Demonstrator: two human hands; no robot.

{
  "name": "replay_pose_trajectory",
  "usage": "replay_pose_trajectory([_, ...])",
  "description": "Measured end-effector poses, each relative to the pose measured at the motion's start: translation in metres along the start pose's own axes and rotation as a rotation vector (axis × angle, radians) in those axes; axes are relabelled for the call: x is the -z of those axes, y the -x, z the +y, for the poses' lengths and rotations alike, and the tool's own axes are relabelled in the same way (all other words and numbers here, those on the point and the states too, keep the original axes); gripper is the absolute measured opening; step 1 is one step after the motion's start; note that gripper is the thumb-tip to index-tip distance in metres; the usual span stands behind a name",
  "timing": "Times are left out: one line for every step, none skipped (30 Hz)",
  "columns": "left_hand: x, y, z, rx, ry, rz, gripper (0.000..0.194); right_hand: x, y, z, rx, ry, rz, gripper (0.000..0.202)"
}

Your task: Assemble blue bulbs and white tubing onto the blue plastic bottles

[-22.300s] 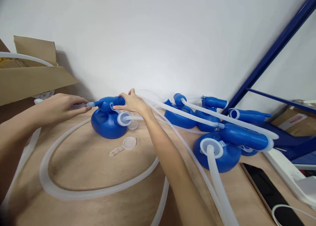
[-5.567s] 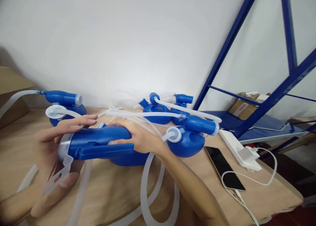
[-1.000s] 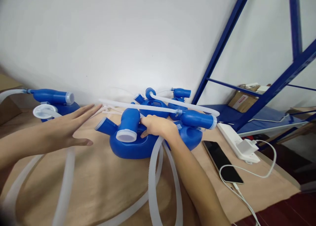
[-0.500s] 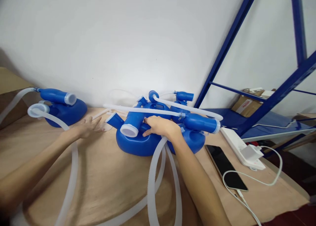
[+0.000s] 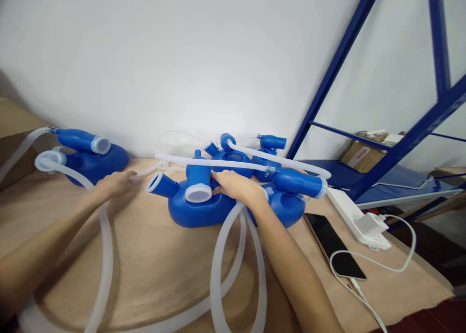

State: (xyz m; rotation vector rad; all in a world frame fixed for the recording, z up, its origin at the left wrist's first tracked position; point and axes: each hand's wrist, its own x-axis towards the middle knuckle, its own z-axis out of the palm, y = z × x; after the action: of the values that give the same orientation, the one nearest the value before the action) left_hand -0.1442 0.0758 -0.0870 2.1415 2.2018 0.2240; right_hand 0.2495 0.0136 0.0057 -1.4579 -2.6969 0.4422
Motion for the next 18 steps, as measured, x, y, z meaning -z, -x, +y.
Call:
replay_pose_trajectory([0.012,-0.001,-0.004,0.024,-0.011,-0.003,0.054,0.000,0.000,-0.001,-0.007,0.013,0.002,0.028])
replay_pose_trajectory([0.026,-0.002,-0.009,0.049,-0.027,-0.006,0.054,-0.001,0.001,-0.002,-0.011,0.019,0.005,0.028])
replay_pose_trajectory([0.041,-0.002,-0.015,0.067,-0.041,-0.004,0.053,-0.001,0.001,-0.003,-0.011,0.018,0.006,0.028])
replay_pose_trajectory([0.057,-0.002,-0.021,0.080,-0.051,0.003,0.050,-0.001,0.001,-0.003,-0.010,0.012,0.009,0.027])
replay_pose_trajectory([0.073,0.000,-0.028,0.093,-0.061,0.013,0.046,-0.001,0.001,-0.004,-0.009,0.004,0.012,0.027])
replay_pose_trajectory([0.087,0.002,-0.034,0.112,-0.071,0.033,0.043,0.000,0.001,-0.004,-0.013,-0.002,0.012,0.025])
replay_pose_trajectory([0.100,0.005,-0.040,0.125,-0.074,0.056,0.040,0.000,0.000,-0.004,-0.023,-0.003,0.008,0.024])
replay_pose_trajectory([0.111,0.008,-0.045,0.135,-0.068,0.084,0.036,0.000,0.000,-0.004,-0.036,0.002,0.000,0.023])
replay_pose_trajectory([0.119,0.012,-0.048,0.135,-0.052,0.103,0.034,0.001,-0.001,-0.003,-0.045,0.006,-0.009,0.023])
replay_pose_trajectory([0.124,0.015,-0.050,0.132,-0.030,0.121,0.030,0.001,-0.001,-0.001,-0.048,0.007,-0.020,0.024])
replay_pose_trajectory([0.127,0.019,-0.049,0.123,-0.014,0.138,0.027,0.002,-0.002,0.000,-0.047,0.005,-0.032,0.025])
replay_pose_trajectory([0.129,0.022,-0.047,0.107,-0.010,0.147,0.023,0.002,-0.003,0.002,-0.042,-0.001,-0.042,0.026])
replay_pose_trajectory([0.130,0.025,-0.043,0.088,-0.020,0.144,0.019,0.002,-0.003,0.003,-0.031,-0.007,-0.049,0.026])
replay_pose_trajectory([0.130,0.027,-0.038,0.071,-0.044,0.142,0.016,0.003,-0.004,0.004,-0.023,-0.010,-0.053,0.025])
replay_pose_trajectory([0.130,0.029,-0.032,0.056,-0.078,0.146,0.014,0.003,-0.004,0.005,-0.018,-0.008,-0.056,0.023])
replay_pose_trajectory([0.130,0.030,-0.027,0.045,-0.114,0.149,0.012,0.002,-0.004,0.006,-0.015,-0.003,-0.055,0.022])
replay_pose_trajectory([0.131,0.031,-0.021,0.037,-0.144,0.147,0.011,0.002,-0.004,0.006,-0.011,0.003,-0.052,0.021])
replay_pose_trajectory([0.131,0.032,-0.017,0.031,-0.168,0.150,0.011,0.002,-0.004,0.005,-0.008,0.006,-0.047,0.021])
